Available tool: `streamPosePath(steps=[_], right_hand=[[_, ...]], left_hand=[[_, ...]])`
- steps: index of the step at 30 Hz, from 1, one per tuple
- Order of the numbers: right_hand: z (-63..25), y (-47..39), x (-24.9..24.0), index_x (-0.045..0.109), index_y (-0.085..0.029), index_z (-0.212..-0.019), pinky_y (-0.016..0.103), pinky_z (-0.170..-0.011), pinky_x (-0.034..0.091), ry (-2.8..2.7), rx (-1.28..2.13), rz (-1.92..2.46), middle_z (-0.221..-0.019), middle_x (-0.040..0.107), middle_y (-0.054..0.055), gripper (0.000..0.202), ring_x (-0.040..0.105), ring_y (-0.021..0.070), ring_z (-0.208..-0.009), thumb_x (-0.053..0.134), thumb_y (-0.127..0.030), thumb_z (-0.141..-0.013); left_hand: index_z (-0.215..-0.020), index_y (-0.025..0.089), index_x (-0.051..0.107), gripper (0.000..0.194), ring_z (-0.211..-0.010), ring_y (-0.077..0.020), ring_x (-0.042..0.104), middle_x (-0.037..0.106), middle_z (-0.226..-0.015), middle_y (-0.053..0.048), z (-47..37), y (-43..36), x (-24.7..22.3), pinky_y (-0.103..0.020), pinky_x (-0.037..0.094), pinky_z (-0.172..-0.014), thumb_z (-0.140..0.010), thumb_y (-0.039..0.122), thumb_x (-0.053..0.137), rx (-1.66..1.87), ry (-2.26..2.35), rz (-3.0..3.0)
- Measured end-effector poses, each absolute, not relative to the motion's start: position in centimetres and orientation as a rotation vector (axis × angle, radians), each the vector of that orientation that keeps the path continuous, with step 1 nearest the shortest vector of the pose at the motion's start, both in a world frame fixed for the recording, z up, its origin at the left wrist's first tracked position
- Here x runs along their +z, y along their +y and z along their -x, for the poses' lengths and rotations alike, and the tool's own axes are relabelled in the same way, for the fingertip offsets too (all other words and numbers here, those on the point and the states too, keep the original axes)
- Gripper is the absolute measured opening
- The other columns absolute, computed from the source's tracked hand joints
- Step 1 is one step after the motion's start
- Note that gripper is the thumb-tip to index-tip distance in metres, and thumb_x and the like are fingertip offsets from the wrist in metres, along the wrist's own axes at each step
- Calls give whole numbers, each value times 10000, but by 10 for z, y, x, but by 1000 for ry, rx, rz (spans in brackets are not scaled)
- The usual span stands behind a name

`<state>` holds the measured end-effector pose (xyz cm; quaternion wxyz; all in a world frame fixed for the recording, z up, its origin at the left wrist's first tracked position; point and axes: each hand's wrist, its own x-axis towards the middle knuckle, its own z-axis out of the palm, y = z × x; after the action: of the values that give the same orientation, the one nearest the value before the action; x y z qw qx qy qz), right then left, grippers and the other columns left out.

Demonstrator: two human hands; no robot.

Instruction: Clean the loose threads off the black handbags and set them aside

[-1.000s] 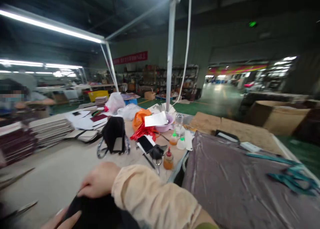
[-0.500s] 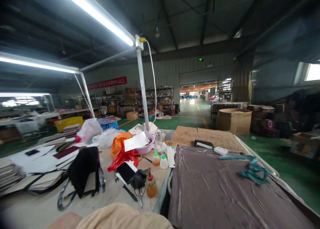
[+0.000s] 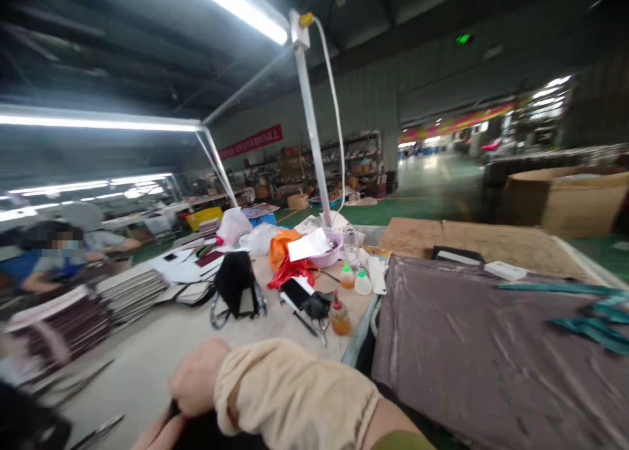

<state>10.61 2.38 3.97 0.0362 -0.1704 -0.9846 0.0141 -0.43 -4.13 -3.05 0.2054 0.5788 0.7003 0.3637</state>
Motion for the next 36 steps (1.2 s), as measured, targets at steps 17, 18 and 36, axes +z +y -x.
streamPosePath(steps=[17, 18, 36], right_hand=[[-183, 80, 4, 669, -95, -1017, 209, -621, 488, -2557, 775, 724, -909, 723, 100, 575, 677, 119, -685, 186, -405, -977], [-186, 80, 3, 677, -98, -974, 209, -623, 486, -2523, 766, 740, -890, 723, 98, 547, 675, 122, -681, 224, -404, -971], [-145, 55, 10, 707, -192, -855, 254, -706, 397, -2625, 264, 358, -860, 678, 46, 145, 594, 156, -805, 595, -277, -821]], left_hand=[[-1041, 127, 652, 385, -1012, -256, 598, 692, -1030, -89, -5, -72, -31, -347, 443, -893, -818, 374, 459, 1114, 1777, -1345], [-1060, 132, 647, 385, -1010, -255, 597, 688, -1047, -88, -6, -71, -31, -346, 442, -890, -818, 364, 458, 1108, 1777, -1357], [-925, 141, 639, 308, -846, -216, 574, 673, -899, -53, -15, -69, -23, -284, 406, -725, -816, 318, 412, 1009, 1895, -1444]])
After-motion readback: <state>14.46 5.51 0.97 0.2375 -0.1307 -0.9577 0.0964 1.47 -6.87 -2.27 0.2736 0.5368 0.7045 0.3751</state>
